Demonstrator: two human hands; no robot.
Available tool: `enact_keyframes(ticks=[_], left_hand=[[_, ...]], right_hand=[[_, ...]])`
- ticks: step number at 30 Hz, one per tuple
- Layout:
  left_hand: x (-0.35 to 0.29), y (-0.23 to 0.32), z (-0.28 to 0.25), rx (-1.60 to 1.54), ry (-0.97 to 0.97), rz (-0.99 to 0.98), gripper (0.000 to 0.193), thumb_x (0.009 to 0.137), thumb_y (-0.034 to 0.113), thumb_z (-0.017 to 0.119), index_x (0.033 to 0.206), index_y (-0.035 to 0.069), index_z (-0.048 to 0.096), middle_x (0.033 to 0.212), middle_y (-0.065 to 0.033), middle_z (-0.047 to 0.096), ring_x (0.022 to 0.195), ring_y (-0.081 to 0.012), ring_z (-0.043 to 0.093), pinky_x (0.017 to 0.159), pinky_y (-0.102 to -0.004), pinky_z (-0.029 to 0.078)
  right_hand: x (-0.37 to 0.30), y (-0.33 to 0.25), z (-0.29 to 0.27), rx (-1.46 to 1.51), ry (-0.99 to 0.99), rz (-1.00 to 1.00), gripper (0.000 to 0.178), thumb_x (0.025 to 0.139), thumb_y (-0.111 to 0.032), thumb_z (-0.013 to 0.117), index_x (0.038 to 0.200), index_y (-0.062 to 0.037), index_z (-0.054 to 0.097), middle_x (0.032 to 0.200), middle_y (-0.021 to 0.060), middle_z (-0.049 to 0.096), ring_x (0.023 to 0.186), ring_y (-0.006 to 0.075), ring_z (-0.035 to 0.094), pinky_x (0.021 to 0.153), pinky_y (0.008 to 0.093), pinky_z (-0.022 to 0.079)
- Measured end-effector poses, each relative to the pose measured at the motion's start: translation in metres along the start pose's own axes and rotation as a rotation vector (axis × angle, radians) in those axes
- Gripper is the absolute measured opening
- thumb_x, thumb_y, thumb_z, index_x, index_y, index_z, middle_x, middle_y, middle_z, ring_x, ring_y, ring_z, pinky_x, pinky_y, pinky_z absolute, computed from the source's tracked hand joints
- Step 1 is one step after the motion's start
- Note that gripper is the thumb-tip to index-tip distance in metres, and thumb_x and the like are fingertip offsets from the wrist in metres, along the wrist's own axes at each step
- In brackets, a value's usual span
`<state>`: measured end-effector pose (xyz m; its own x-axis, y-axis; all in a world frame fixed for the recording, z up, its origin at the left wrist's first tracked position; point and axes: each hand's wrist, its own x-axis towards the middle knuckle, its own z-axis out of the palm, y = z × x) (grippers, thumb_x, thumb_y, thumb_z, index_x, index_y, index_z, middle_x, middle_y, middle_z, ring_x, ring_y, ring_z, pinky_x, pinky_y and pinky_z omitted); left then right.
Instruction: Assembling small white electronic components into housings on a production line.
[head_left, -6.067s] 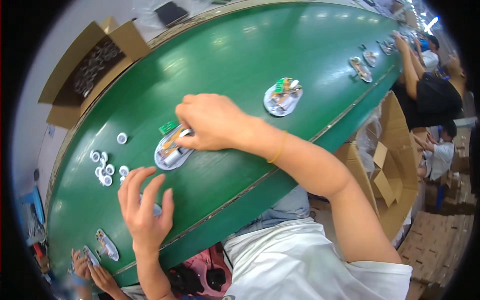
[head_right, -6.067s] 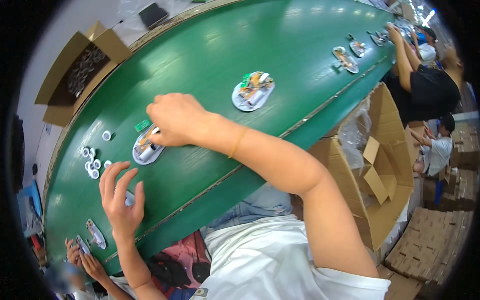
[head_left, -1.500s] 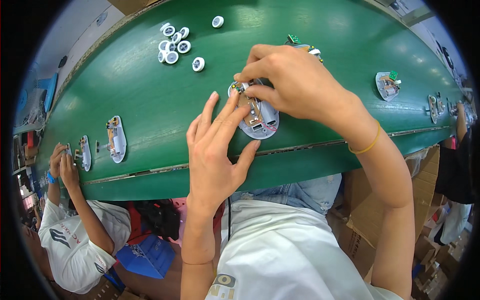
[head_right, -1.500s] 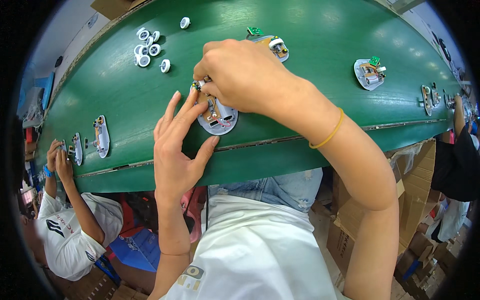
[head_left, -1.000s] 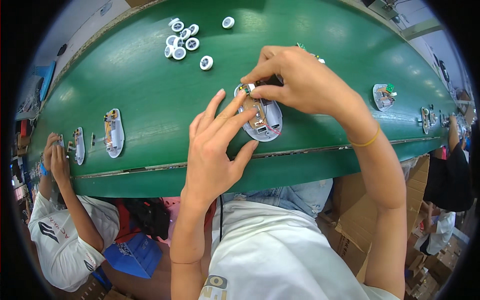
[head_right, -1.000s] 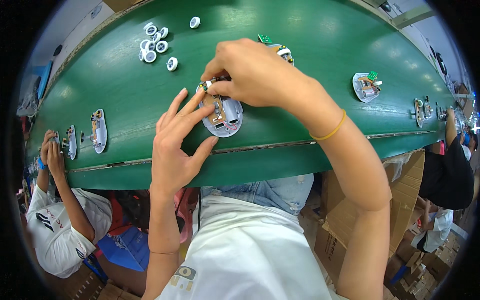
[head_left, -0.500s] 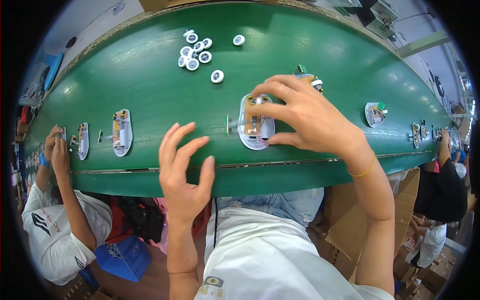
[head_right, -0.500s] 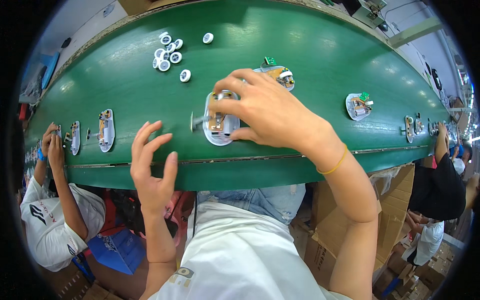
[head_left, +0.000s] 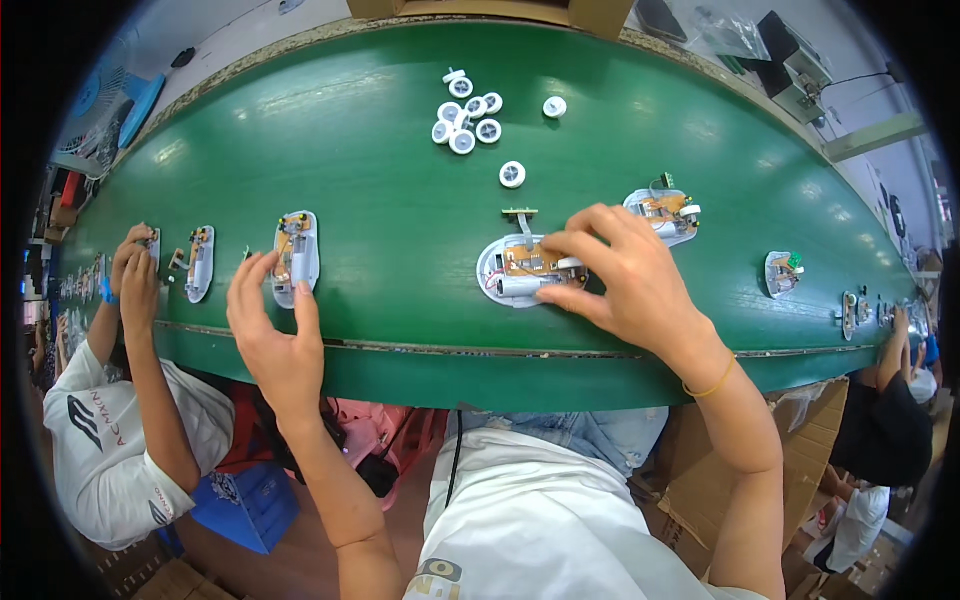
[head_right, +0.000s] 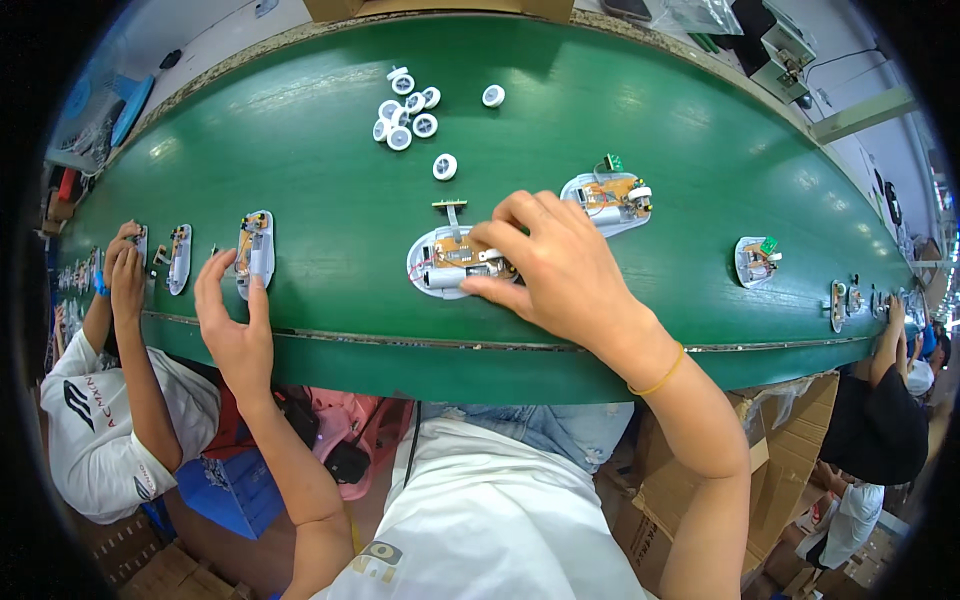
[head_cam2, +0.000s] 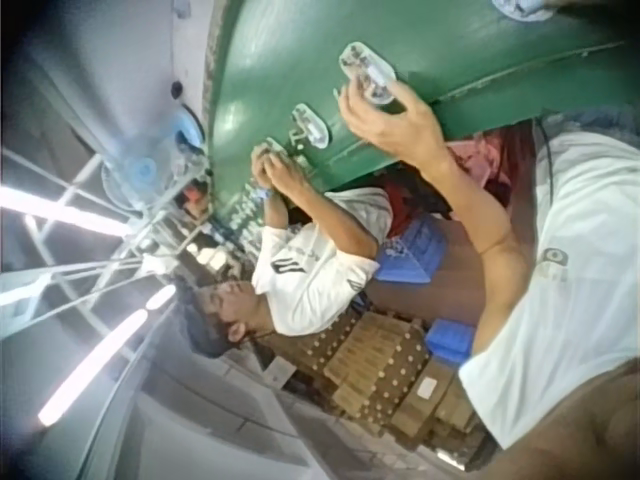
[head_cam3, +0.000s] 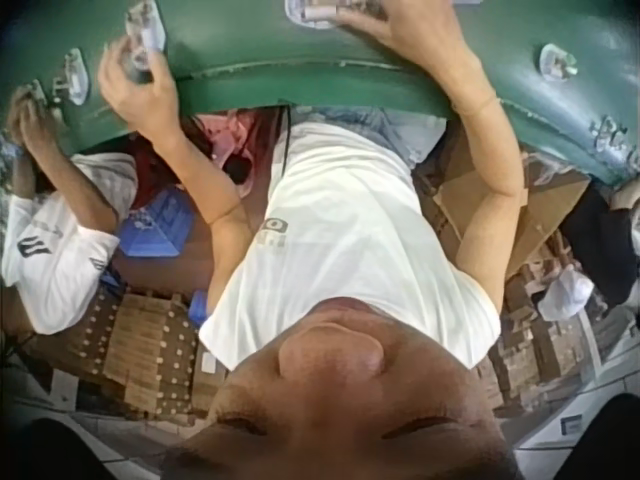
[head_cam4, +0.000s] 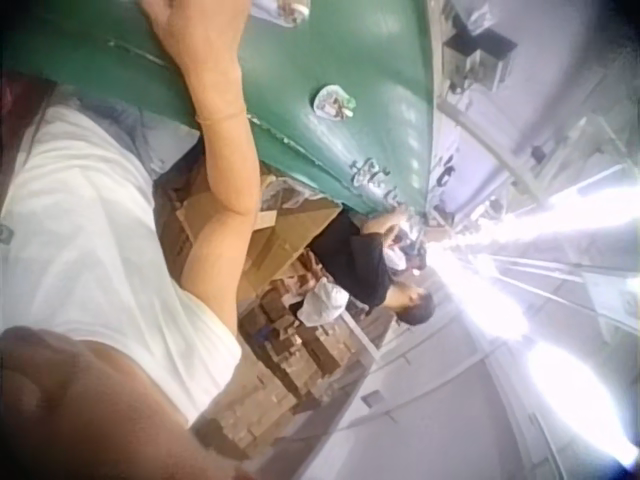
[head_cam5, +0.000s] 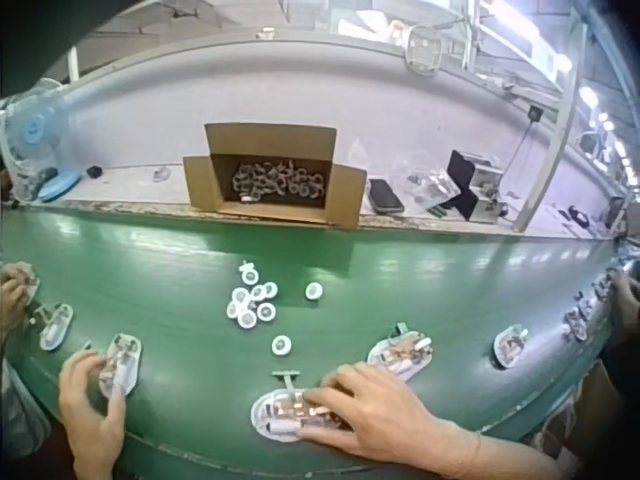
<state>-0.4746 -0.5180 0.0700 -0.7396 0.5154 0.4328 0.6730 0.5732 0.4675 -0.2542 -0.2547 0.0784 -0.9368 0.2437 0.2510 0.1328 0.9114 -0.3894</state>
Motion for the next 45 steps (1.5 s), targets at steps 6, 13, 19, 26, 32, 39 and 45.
enact_keyframes(ticks=[6, 13, 19, 26, 32, 39, 45], left_hand=[[-0.001, -0.012, 0.008, 0.005, -0.049, -0.018, 0.052, 0.082, 0.005, 0.073, 0.133, 0.005, 0.060, 0.132, -0.0129, 0.064, 0.120, -0.0327, 0.059, 0.106, -0.0404, 0.044], [0.004, 0.024, 0.028, -0.069, -0.114, 0.038, 0.056, 0.080, 0.006, 0.074, 0.134, 0.006, 0.060, 0.131, -0.0122, 0.063, 0.114, -0.0316, 0.059, 0.103, -0.0413, 0.045], [-0.005, 0.071, 0.044, -0.253, -0.098, 0.071, 0.054, 0.080, 0.009, 0.074, 0.133, 0.007, 0.061, 0.133, -0.0115, 0.061, 0.115, -0.0310, 0.057, 0.101, -0.0403, 0.044], [0.008, 0.053, 0.031, -0.326, 0.067, 0.040, 0.050, 0.084, 0.018, 0.073, 0.131, 0.007, 0.062, 0.135, -0.0102, 0.061, 0.121, -0.0318, 0.056, 0.103, -0.0392, 0.042], [0.022, 0.045, 0.037, -0.274, -0.087, 0.276, 0.044, 0.087, 0.021, 0.071, 0.129, 0.007, 0.063, 0.136, -0.0084, 0.061, 0.128, -0.0312, 0.054, 0.105, -0.0401, 0.041], [0.074, 0.028, 0.028, -0.252, -0.304, 0.535, 0.029, 0.088, 0.017, 0.069, 0.116, 0.008, 0.069, 0.130, -0.0077, 0.064, 0.125, -0.0277, 0.057, 0.102, -0.0407, 0.044], [0.151, 0.020, 0.032, -0.544, -0.404, 0.502, 0.022, 0.078, 0.007, 0.073, 0.099, 0.003, 0.070, 0.111, -0.0092, 0.069, 0.101, -0.0265, 0.064, 0.094, -0.0376, 0.050]], right_hand=[[0.003, 0.008, -0.015, 0.002, -0.064, -0.078, 0.040, 0.080, -0.026, 0.083, 0.115, -0.0110, 0.070, 0.109, 0.0059, 0.060, 0.095, 0.0260, 0.057, 0.089, 0.0371, 0.047], [0.017, 0.009, -0.039, -0.061, -0.039, -0.055, 0.038, 0.079, -0.011, 0.078, 0.116, -0.0099, 0.071, 0.112, 0.0062, 0.062, 0.099, 0.0260, 0.059, 0.091, 0.0362, 0.048], [0.073, 0.004, -0.033, 0.138, 0.034, 0.097, 0.032, 0.079, -0.007, 0.076, 0.110, -0.0074, 0.072, 0.104, 0.0064, 0.069, 0.095, 0.0244, 0.062, 0.087, 0.0352, 0.051], [0.090, 0.014, 0.001, -0.222, 0.005, -0.019, 0.026, 0.079, -0.007, 0.075, 0.105, -0.0057, 0.070, 0.095, 0.0041, 0.070, 0.085, 0.0239, 0.064, 0.082, 0.0341, 0.052], [0.096, -0.022, -0.004, 0.014, -0.002, 0.118, 0.024, 0.080, -0.008, 0.076, 0.104, -0.0054, 0.070, 0.094, 0.0036, 0.070, 0.087, 0.0220, 0.063, 0.080, 0.0325, 0.052], [0.115, -0.041, 0.007, 0.258, 0.031, 0.137, 0.022, 0.081, -0.006, 0.075, 0.102, -0.0059, 0.070, 0.099, 0.0053, 0.070, 0.091, 0.0204, 0.063, 0.079, 0.0319, 0.052], [0.114, -0.042, 0.022, 0.249, 0.090, 0.056, 0.023, 0.081, -0.005, 0.075, 0.103, -0.0057, 0.071, 0.107, 0.0059, 0.071, 0.093, 0.0209, 0.063, 0.082, 0.0323, 0.052]])
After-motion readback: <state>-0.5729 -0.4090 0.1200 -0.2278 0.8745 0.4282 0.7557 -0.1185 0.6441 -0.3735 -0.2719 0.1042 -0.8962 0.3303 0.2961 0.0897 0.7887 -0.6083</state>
